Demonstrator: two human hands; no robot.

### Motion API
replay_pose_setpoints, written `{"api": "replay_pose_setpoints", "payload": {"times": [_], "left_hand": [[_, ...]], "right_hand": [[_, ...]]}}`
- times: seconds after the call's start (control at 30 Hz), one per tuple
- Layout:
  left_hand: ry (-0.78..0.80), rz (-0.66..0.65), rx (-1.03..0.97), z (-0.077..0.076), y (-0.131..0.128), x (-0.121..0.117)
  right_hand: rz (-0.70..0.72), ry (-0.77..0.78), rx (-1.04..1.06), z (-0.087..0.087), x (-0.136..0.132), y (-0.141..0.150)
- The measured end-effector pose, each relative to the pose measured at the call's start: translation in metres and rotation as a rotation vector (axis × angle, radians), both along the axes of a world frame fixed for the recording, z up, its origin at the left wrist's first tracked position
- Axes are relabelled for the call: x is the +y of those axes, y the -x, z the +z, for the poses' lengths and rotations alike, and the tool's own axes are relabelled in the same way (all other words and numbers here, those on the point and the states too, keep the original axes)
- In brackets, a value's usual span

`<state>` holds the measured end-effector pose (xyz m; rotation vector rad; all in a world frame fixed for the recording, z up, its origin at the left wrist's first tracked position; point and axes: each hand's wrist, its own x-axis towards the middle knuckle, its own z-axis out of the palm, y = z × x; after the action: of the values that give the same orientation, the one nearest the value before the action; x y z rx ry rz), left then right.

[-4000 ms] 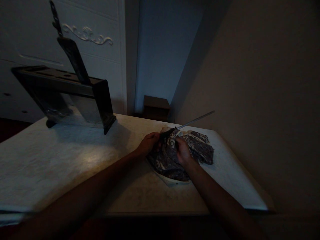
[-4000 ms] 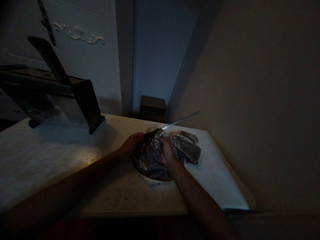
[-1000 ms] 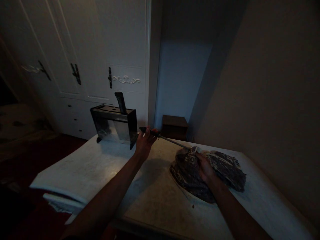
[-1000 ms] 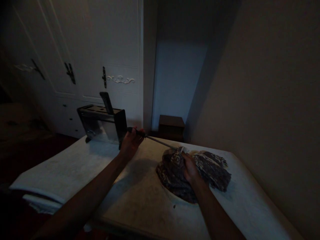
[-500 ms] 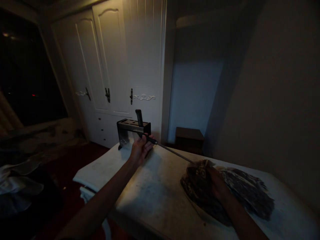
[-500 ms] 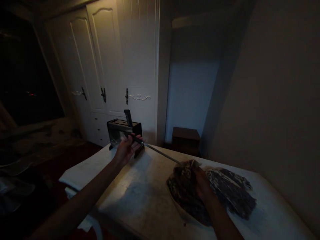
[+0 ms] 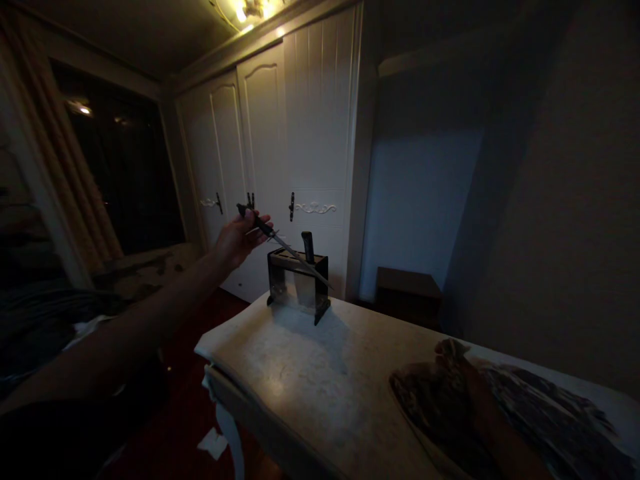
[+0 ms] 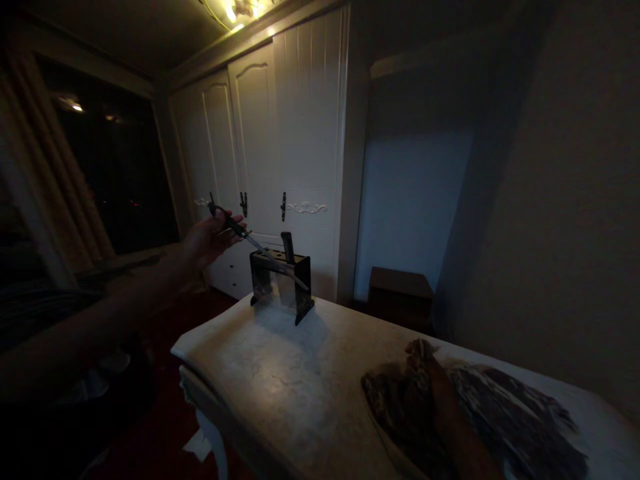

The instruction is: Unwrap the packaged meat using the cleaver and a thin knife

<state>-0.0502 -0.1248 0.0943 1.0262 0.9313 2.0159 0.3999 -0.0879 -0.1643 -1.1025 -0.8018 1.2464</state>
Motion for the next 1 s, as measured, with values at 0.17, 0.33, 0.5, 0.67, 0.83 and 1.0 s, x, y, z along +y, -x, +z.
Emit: {"api": "replay_pose_setpoints", "payload": {"times": [0.17,0.33,0.5,0.67,0.83,1.0], "left_hand": [[-0.041,0.15,0.062,0.04,0.018,-0.002],[-0.112,0.294,0.129,0.07,0.024,0.003],[-0.127,0.421,0.251,0.084,0.023,0.018],[-0.125,0.427,0.27,0.085,0.023,0.041],[-0.122,0.415,0.284,0.076,0.015,0.058],[-0.148,0.389,0.294,0.066,0.01,0.071]], "right_hand": [[0.098,0.024,-0.002,0.01,-0.012,0.006],[0.084,0.024,-0.076,0.016,-0.014,0.009],[0.056,-0.008,-0.185,0.001,-0.001,0.002],[0.088,0.002,-0.198,-0.009,0.007,-0.002],[0.054,-0.093,-0.285,0.002,0.0,0.001],[0.06,-0.049,-0.28,0.008,-0.004,0.005]]}}
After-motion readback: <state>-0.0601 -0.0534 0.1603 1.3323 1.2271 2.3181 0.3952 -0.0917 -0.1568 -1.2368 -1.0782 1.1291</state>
